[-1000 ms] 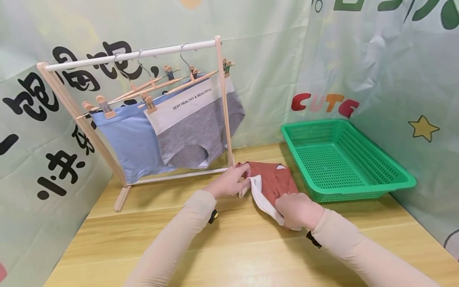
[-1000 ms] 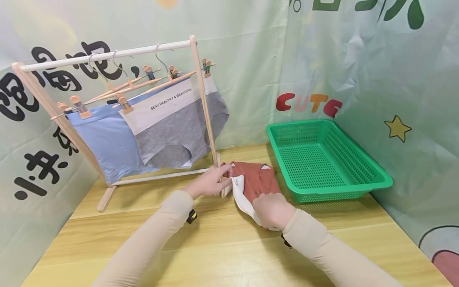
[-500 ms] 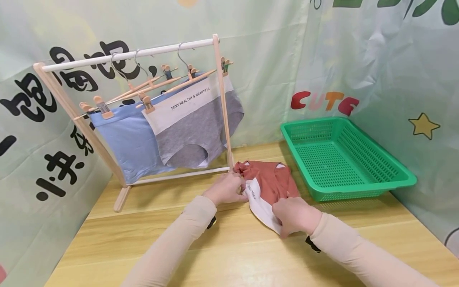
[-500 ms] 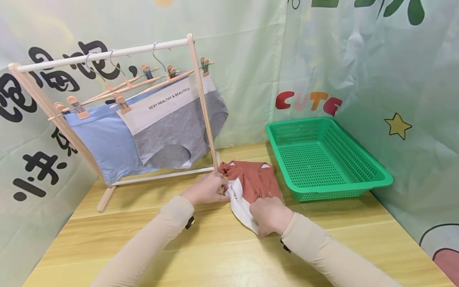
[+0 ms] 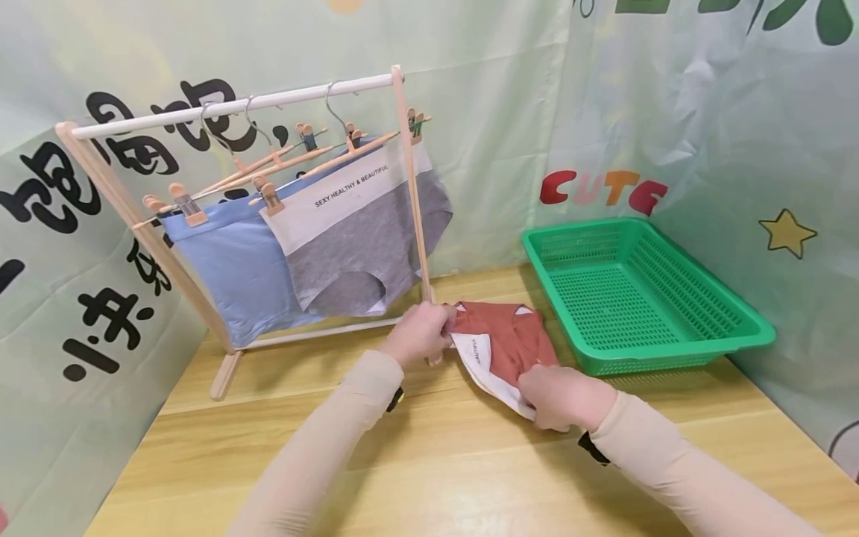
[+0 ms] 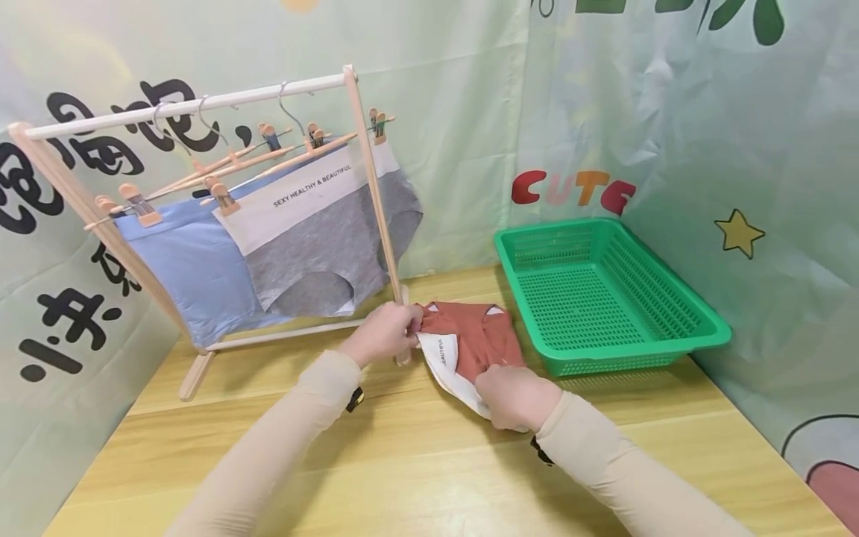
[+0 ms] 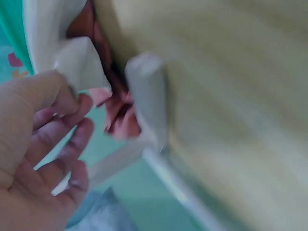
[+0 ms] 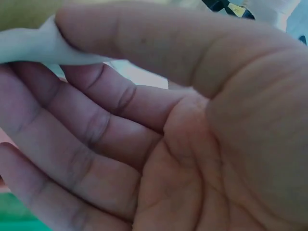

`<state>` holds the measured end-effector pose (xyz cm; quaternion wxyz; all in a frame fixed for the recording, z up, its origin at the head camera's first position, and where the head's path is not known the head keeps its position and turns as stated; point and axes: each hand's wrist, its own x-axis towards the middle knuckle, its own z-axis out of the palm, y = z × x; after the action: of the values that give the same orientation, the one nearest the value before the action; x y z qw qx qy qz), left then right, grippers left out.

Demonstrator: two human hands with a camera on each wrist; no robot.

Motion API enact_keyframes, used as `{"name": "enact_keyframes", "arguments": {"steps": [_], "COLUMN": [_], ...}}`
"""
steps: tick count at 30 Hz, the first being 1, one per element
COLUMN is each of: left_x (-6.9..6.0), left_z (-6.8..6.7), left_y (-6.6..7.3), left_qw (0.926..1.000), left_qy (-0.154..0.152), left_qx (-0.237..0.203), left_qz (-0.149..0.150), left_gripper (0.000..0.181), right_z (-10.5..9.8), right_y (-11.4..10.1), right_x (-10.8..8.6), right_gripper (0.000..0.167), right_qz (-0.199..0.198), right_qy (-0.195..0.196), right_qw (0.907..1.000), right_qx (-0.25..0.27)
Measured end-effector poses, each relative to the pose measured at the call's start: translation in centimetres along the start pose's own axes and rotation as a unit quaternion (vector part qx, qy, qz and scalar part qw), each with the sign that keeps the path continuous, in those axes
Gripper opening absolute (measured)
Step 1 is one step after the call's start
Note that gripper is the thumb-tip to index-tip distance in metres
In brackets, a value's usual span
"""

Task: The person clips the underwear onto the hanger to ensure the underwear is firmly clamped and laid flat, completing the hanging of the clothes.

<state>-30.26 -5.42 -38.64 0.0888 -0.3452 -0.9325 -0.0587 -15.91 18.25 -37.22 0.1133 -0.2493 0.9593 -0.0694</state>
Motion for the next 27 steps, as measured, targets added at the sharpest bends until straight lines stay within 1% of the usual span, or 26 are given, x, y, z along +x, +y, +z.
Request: {"name": "enact_keyframes", "arguments": {"steps": [1, 3, 5, 6, 8, 10, 12, 14, 17, 19, 21, 23, 25, 27], "left_x": [0.1, 0.1, -0.1, -0.2, -0.7, -1.3, -1.8, -2.2, -2.2, -1.8, -1.3, -0.6, 0.0, 0.5], "left_z": [-0.5, -1.4, -2.1, -2.4, -2.8, -3.0, -3.1, -3.0, -2.7, -2.5, -2.1, -1.6, -0.8, -0.1], "left_y": [-0.2, -0.6, -1.0, -1.1, -1.4, -1.7, -1.9, -2.0, -1.7, -1.1, -0.2, 0.7, 1.5, 2.0], "left_qw": [0.9998, 0.9970, 0.9901, 0.9871, 0.9821, 0.9810, 0.9826, 0.9846, 0.9880, 0.9919, 0.9958, 0.9969, 0.9958, 0.9937], "left_qy": [0.012, 0.045, 0.080, 0.090, 0.097, 0.083, 0.053, 0.019, -0.021, -0.032, -0.035, -0.038, -0.042, -0.055], "left_qx": [0.016, 0.063, 0.114, 0.131, 0.158, 0.170, 0.173, 0.171, 0.152, 0.122, 0.081, 0.047, 0.028, 0.026], "left_qz": [0.000, 0.006, 0.016, 0.022, 0.036, 0.044, 0.044, 0.034, 0.017, 0.014, 0.025, 0.049, 0.077, 0.094], "left_gripper": [0.024, 0.021, 0.018, 0.018, 0.020, 0.019, 0.019, 0.022, 0.021, 0.020, 0.020, 0.022, 0.022, 0.023], "right_z": [-0.2, -0.4, -0.7, -0.7, -0.7, -0.7, -0.6, -0.6, -0.6, -0.6, -0.5, -0.3, 0.0, 0.3], "right_y": [0.1, 0.1, 0.0, -0.1, -0.4, -0.8, -1.1, -1.3, -1.1, -0.7, -0.2, 0.4, 0.9, 1.3], "right_x": [-0.1, -0.3, -0.6, -0.7, -0.8, -0.9, -0.7, -0.4, 0.3, 0.8, 1.3, 1.7, 1.9, 2.0], "right_gripper": [0.044, 0.041, 0.038, 0.036, 0.033, 0.029, 0.025, 0.021, 0.020, 0.023, 0.026, 0.028, 0.028, 0.026], "right_qz": [0.002, 0.001, -0.004, -0.010, -0.031, -0.052, -0.071, -0.082, -0.082, -0.077, -0.072, -0.068, -0.069, -0.069], "right_qy": [-0.008, -0.016, -0.024, -0.031, -0.041, -0.061, -0.071, -0.068, -0.037, -0.010, 0.018, 0.041, 0.060, 0.072], "right_qw": [0.9999, 0.9993, 0.9984, 0.9977, 0.9959, 0.9925, 0.9898, 0.9888, 0.9922, 0.9946, 0.9964, 0.9967, 0.9958, 0.9949], "right_qx": [0.014, 0.034, 0.050, 0.060, 0.074, 0.092, 0.101, 0.104, 0.086, 0.069, 0.041, 0.017, -0.005, -0.017]}}
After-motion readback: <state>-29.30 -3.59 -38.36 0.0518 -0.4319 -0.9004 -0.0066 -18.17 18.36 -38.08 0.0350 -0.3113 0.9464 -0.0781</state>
